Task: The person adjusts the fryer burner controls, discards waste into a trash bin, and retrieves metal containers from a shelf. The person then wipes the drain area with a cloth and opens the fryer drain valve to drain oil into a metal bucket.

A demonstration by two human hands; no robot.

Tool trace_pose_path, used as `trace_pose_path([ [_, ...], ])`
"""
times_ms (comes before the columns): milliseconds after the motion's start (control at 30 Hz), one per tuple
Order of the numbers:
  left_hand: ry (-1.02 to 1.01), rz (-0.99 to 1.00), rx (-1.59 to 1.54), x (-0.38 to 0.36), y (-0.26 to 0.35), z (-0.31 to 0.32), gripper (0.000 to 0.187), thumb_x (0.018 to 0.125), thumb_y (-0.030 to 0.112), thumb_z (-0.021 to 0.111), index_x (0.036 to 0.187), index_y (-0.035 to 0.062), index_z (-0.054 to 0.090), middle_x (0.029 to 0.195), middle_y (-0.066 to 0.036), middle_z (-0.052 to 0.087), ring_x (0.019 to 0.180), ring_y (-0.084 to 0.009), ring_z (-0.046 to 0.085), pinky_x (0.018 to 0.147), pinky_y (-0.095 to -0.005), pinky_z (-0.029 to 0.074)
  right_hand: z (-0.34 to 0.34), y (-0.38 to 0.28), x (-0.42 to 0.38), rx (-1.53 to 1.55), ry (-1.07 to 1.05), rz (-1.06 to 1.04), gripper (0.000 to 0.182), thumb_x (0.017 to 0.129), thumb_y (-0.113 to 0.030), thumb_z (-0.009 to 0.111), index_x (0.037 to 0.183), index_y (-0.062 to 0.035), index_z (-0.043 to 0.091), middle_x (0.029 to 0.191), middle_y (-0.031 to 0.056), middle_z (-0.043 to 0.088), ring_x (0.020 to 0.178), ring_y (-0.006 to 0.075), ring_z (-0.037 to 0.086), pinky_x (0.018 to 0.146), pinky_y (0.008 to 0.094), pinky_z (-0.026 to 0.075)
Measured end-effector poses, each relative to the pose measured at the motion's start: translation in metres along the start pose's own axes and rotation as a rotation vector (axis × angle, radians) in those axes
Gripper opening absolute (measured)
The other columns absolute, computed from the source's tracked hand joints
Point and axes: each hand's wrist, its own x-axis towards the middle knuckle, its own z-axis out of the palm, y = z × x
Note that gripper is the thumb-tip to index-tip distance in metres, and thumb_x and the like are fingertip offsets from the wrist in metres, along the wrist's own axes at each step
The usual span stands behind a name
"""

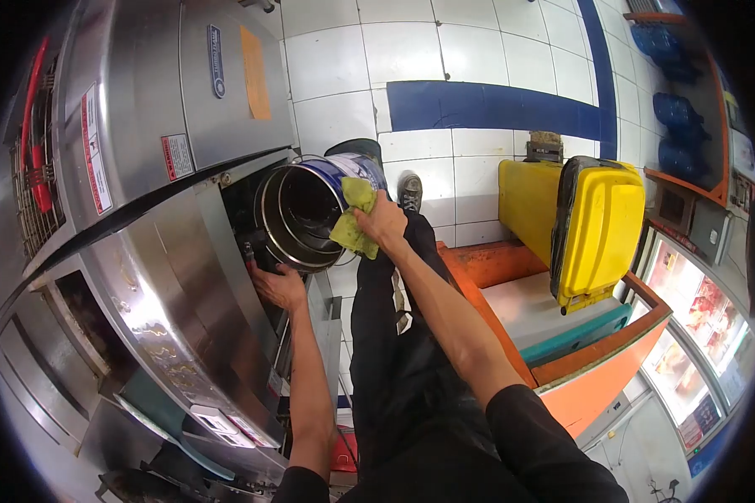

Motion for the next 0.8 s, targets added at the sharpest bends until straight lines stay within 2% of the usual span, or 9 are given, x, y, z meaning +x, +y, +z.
trace_pose_path([
  [33,0.004,-0.003,0.003,-0.001,0.000,0.003,0.052,0.081,0.013,0.060,0.130,-0.0007,0.047,0.132,-0.028,0.048,0.124,-0.0433,0.045,0.105,-0.0527,0.034,0.001,0.001,0.001,-0.017,0.003,0.021,0.060,0.076,-0.048,0.072,0.111,-0.0036,0.052,0.095,0.0228,0.068,0.090,0.0405,0.067,0.079,0.0493,0.053],
  [133,0.020,-0.041,0.027,0.003,-0.023,0.023,0.055,0.086,0.017,0.058,0.131,-0.0100,0.043,0.130,-0.031,0.051,0.121,-0.0448,0.048,0.105,-0.0481,0.035,0.017,0.014,0.008,-0.038,0.025,-0.022,0.061,0.076,-0.052,0.070,0.111,-0.0055,0.052,0.094,0.0236,0.068,0.092,0.0410,0.067,0.079,0.0511,0.052],
  [167,-0.056,-0.152,0.012,0.006,-0.019,0.021,0.054,0.090,0.019,0.056,0.133,-0.0106,0.042,0.129,-0.032,0.051,0.121,-0.0455,0.048,0.105,-0.0495,0.035,0.015,0.011,0.008,-0.018,0.008,-0.005,0.060,0.076,-0.052,0.071,0.111,-0.0061,0.053,0.095,0.0231,0.068,0.092,0.0402,0.067,0.078,0.0503,0.053],
  [267,0.040,-0.112,0.029,0.010,-0.011,0.019,0.053,0.093,0.022,0.054,0.132,-0.0116,0.042,0.128,-0.032,0.052,0.118,-0.0468,0.049,0.103,-0.0504,0.036,0.013,0.015,0.011,0.076,-0.022,0.011,0.059,0.077,-0.051,0.070,0.113,-0.0067,0.054,0.100,0.0216,0.068,0.096,0.0406,0.065,0.082,0.0494,0.051],
  [367,0.017,-0.178,0.011,0.011,-0.004,0.014,0.051,0.095,0.023,0.051,0.131,-0.0127,0.042,0.126,-0.033,0.053,0.115,-0.0480,0.051,0.101,-0.0516,0.036,0.019,0.027,0.018,0.093,-0.012,-0.007,0.060,0.077,-0.051,0.070,0.114,-0.0067,0.054,0.101,0.0221,0.067,0.097,0.0412,0.065,0.083,0.0481,0.050],
  [600,-0.060,-0.371,-0.017,0.011,0.008,0.002,0.050,0.094,0.024,0.052,0.128,-0.0125,0.045,0.122,-0.034,0.055,0.111,-0.0482,0.053,0.098,-0.0535,0.037,0.019,0.033,0.022,0.159,-0.026,0.017,0.060,0.077,-0.048,0.070,0.115,-0.0052,0.053,0.106,0.0226,0.067,0.102,0.0395,0.064,0.086,0.0455,0.049],
  [667,-0.008,-0.306,-0.045,0.007,0.004,0.005,0.052,0.090,0.022,0.053,0.128,-0.0126,0.046,0.126,-0.035,0.052,0.116,-0.0482,0.050,0.102,-0.0526,0.036,0.020,0.040,0.024,0.201,0.002,0.001,0.058,0.077,-0.046,0.071,0.115,-0.0051,0.054,0.106,0.0221,0.067,0.102,0.0385,0.064,0.087,0.0449,0.049],
  [733,0.036,-0.275,-0.009,0.002,-0.005,0.012,0.055,0.087,0.021,0.054,0.129,-0.0129,0.044,0.128,-0.035,0.050,0.119,-0.0482,0.048,0.105,-0.0519,0.034,0.017,0.051,0.023,0.372,0.057,-0.026,0.055,0.077,-0.040,0.072,0.116,-0.0045,0.056,0.106,0.0217,0.067,0.102,0.0375,0.065,0.087,0.0437,0.049],
  [800,0.065,-0.238,0.011,-0.002,-0.006,0.018,0.058,0.085,0.020,0.055,0.131,-0.0133,0.043,0.130,-0.035,0.048,0.122,-0.0483,0.046,0.108,-0.0512,0.031,0.019,0.063,0.026,0.386,0.115,-0.068,0.050,0.078,-0.040,0.071,0.111,-0.0058,0.055,0.104,0.0209,0.067,0.101,0.0398,0.063,0.087,0.0457,0.048],
])
